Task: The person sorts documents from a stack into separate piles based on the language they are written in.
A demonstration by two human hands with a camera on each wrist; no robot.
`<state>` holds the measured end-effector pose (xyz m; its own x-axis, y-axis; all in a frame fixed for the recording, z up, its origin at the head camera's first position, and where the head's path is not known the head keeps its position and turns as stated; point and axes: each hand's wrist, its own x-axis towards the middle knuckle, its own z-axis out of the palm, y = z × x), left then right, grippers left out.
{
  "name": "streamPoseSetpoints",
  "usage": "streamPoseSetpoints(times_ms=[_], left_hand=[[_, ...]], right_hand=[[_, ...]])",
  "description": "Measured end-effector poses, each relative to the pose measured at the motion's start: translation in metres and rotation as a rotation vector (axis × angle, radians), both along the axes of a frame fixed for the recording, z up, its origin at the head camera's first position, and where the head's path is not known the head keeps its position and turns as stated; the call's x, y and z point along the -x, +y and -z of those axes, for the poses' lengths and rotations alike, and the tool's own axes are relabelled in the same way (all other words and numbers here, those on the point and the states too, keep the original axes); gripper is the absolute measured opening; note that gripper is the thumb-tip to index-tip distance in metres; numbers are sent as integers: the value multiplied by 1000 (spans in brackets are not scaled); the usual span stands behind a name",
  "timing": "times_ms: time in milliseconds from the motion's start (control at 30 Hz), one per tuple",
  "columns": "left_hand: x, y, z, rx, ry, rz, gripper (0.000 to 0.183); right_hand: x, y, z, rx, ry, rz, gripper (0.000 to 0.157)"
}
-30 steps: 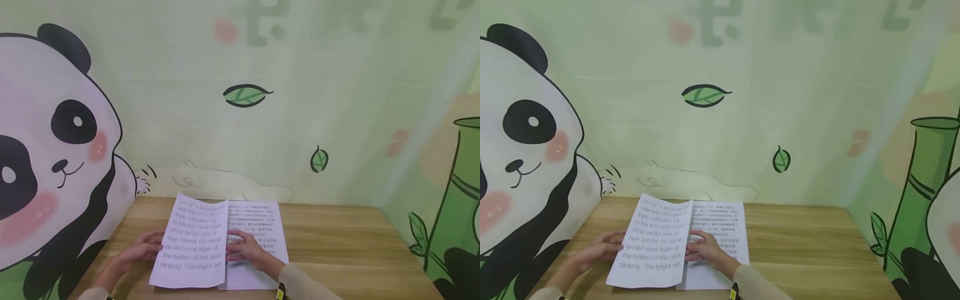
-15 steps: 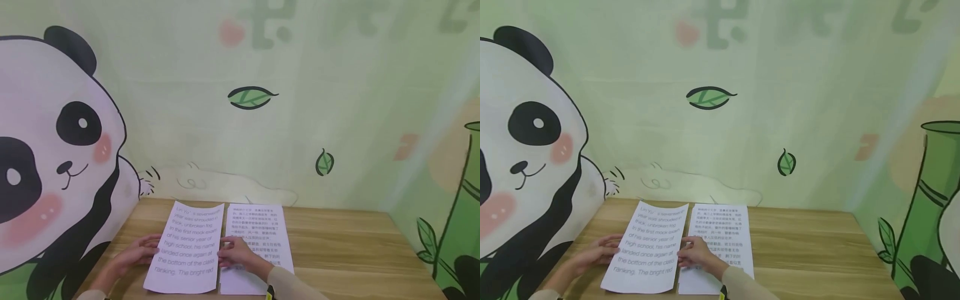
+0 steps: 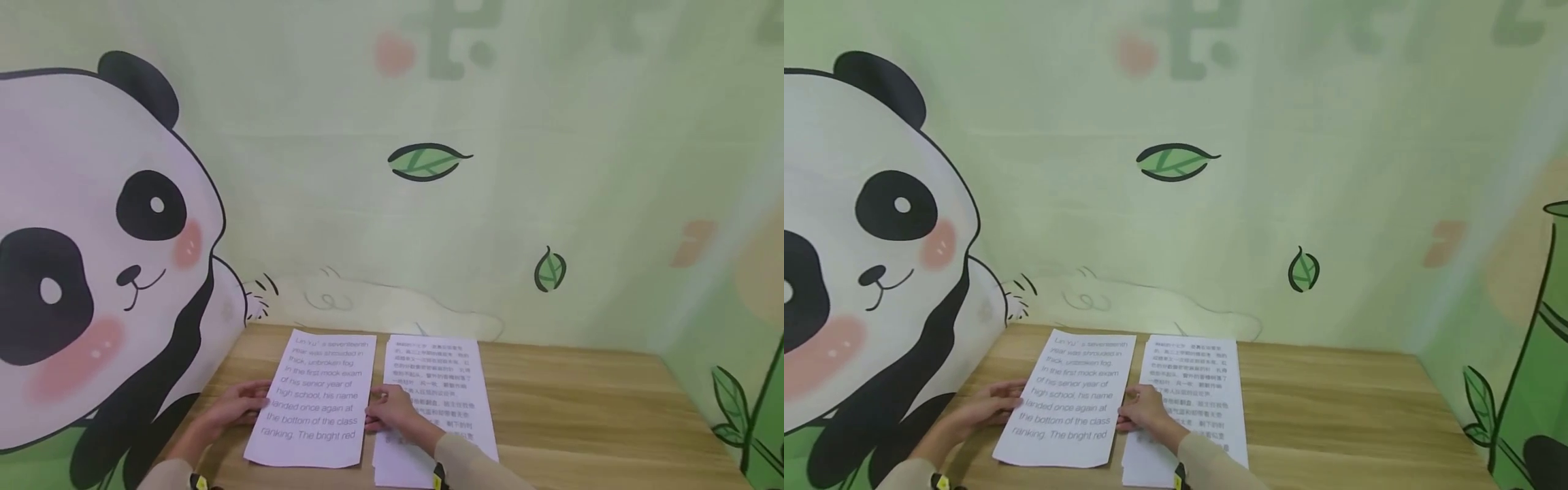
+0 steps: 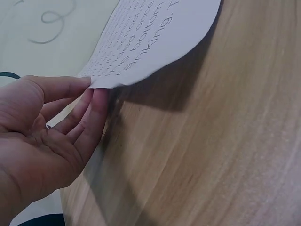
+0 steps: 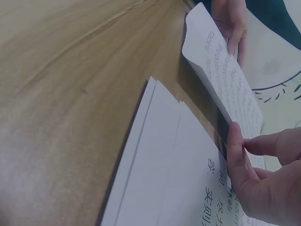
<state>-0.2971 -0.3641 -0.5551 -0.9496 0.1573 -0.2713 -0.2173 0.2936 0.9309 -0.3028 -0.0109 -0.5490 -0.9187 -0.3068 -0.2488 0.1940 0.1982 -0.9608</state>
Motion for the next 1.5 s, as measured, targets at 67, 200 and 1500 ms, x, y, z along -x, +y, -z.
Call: streamPoseSetpoints(times_ms=[67, 200, 1500], left_hand=[[1, 5, 1, 39, 13, -54, 58], [2, 12, -3, 130, 58, -110, 54], [-17, 182, -27, 149, 115, 318, 55]], right_hand=[[0, 3, 1, -7, -18, -5, 57], [0, 8, -1, 10, -53, -18, 55], [-24, 237, -1, -129, 101, 90, 48]])
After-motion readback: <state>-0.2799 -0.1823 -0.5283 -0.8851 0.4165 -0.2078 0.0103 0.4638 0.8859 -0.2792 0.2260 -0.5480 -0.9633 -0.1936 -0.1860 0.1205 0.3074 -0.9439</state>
